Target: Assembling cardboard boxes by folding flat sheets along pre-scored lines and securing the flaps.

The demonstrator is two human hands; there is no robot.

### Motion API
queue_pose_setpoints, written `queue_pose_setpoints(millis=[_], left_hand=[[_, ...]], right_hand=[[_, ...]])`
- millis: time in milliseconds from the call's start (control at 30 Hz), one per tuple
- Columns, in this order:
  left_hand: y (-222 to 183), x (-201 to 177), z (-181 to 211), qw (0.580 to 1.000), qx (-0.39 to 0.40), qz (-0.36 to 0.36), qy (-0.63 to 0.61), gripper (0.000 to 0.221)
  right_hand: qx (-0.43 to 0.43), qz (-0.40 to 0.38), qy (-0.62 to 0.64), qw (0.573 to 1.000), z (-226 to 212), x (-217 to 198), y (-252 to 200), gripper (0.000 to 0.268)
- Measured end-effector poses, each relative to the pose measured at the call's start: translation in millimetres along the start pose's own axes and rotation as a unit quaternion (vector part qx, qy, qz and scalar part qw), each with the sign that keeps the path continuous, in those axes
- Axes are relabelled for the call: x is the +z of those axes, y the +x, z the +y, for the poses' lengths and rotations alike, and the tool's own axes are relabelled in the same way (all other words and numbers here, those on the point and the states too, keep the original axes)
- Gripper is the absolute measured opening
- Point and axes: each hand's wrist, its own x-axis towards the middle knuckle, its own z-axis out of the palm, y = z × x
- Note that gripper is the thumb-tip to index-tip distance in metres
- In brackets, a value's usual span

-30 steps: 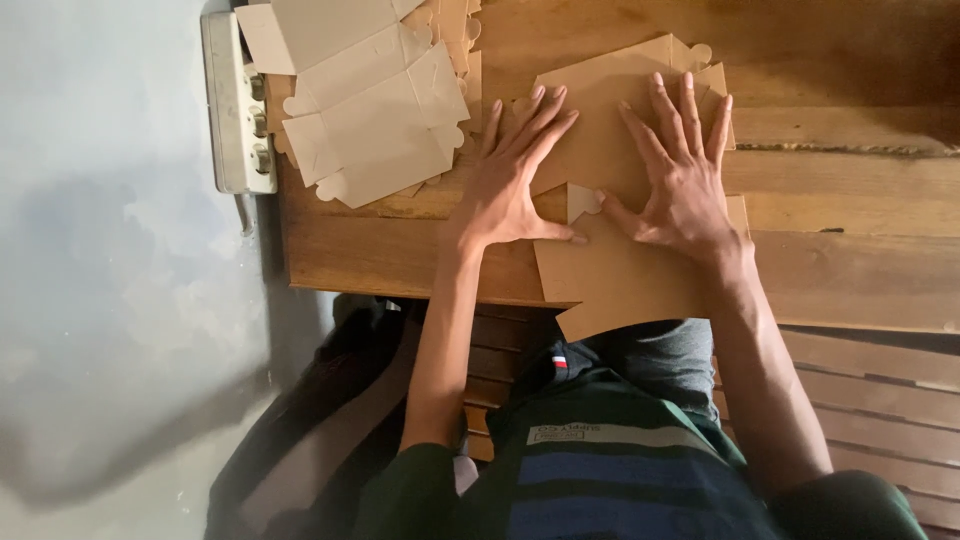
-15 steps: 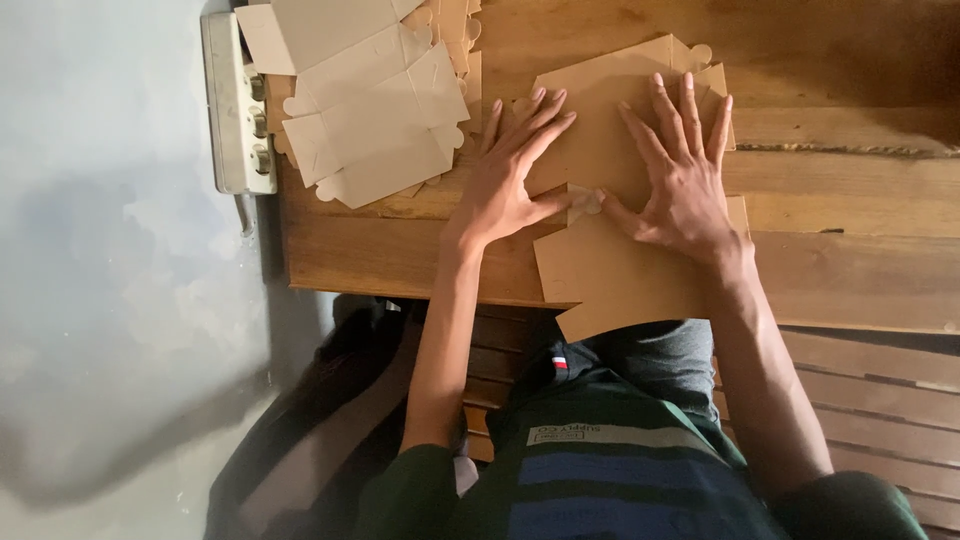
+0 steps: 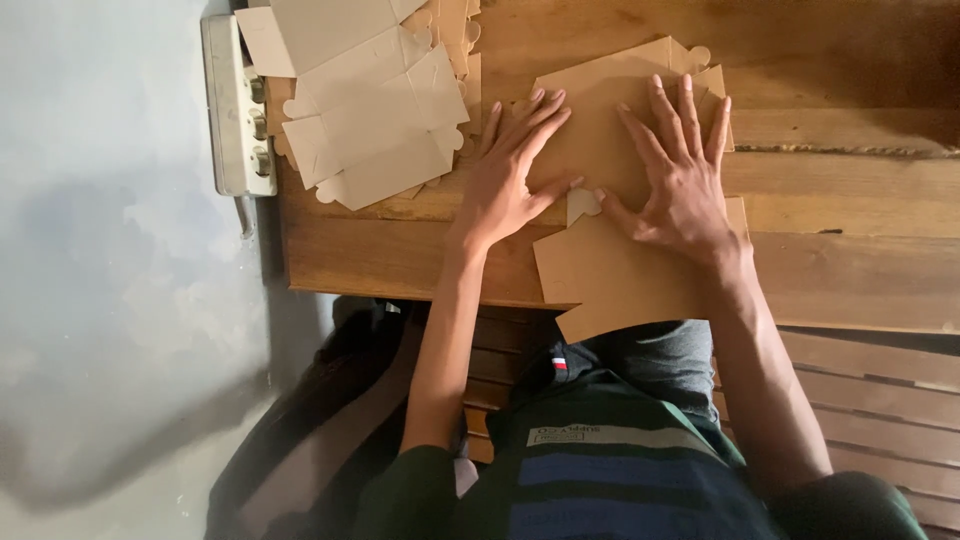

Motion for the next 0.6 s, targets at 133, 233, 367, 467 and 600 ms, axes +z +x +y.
queue_pose_setpoints(millis=[133, 233, 367, 467, 600], left_hand=[[2.2, -3.2, -2.3, 1.0, 0.02, -0.015, -0.009, 0.094], [1.6, -5.9, -1.8, 0.999, 0.019, -0.034, -0.021, 0.107], [3.1, -9.0, -1.2, 0.998, 0.017, -0.056, -0.024, 0.12], [3.4, -11.5, 0.0, 0.998, 0.018, -0.061, -0.024, 0.122], [5.1, -13.1, 2.1, 0.998, 0.022, -0.064, -0.021, 0.124]], right_hand=[[0.002, -0.003, 0.005, 1.0, 0.8, 0.1, 0.9, 0.088], [-0.001, -0.001, 0.003, 1.0, 2.3, 1.2, 0.3, 0.088], [-0.001, 0.001, 0.004, 1.0, 2.4, 1.7, 0.1, 0.087], [0.004, -0.003, 0.007, 1.0, 1.3, 0.9, -0.1, 0.088], [-0.004, -0.004, 0.002, 1.0, 2.4, 1.0, 1.1, 0.087]])
